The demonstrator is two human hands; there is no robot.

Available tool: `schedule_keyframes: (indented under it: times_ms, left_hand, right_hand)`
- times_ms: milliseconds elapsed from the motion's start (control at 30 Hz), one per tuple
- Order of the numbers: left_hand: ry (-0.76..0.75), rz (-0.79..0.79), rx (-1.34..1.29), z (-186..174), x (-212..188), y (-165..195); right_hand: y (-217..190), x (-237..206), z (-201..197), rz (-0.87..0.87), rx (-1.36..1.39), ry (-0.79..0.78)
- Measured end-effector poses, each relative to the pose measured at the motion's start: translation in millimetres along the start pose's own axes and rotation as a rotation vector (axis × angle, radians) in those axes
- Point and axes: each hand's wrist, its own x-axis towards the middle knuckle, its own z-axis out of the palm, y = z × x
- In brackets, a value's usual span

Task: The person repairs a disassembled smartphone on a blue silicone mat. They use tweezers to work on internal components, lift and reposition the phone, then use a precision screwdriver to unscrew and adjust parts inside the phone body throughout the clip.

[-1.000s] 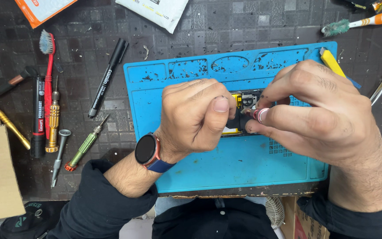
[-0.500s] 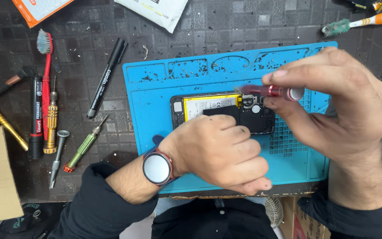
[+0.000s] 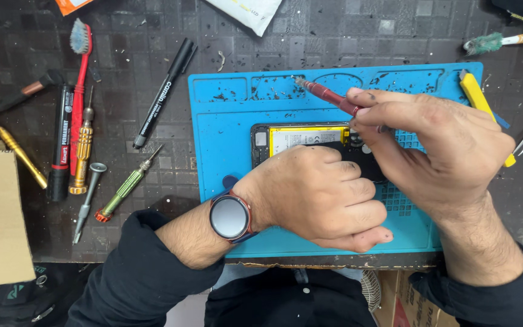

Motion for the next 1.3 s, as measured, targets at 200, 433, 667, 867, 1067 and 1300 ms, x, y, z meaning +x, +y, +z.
schedule_keyframes:
  times_ms: [200,433,667,867,1067,1300]
  left_hand:
    - [-0.002,-0.009,0.007,0,-1,0]
    - [0.025,-0.065,-0.012,-4,-1,-1]
    - [-0.018,-0.205,0.059,-2,2,0]
    - [-0.151,-0.313,0.15,-4,7,-8]
    - [-0.223,-0.38,0.126,-10,11,-15]
    - [-0.218,-0.358,0.151,-10,8,-18]
  right_hand:
    - [4,-9,1,0.027,-0.01,-0.002]
    - [32,-40,-6,0.272,0.194,0.113]
    - [74,-61,-29,0.35,0.307,0.009]
    - [95,-58,-46,0.385,0.425,-0.044]
    - [63,-57,-47,0.525,0.558,-0.013]
    - [10,-84,-31,0.818,0.659,0.271]
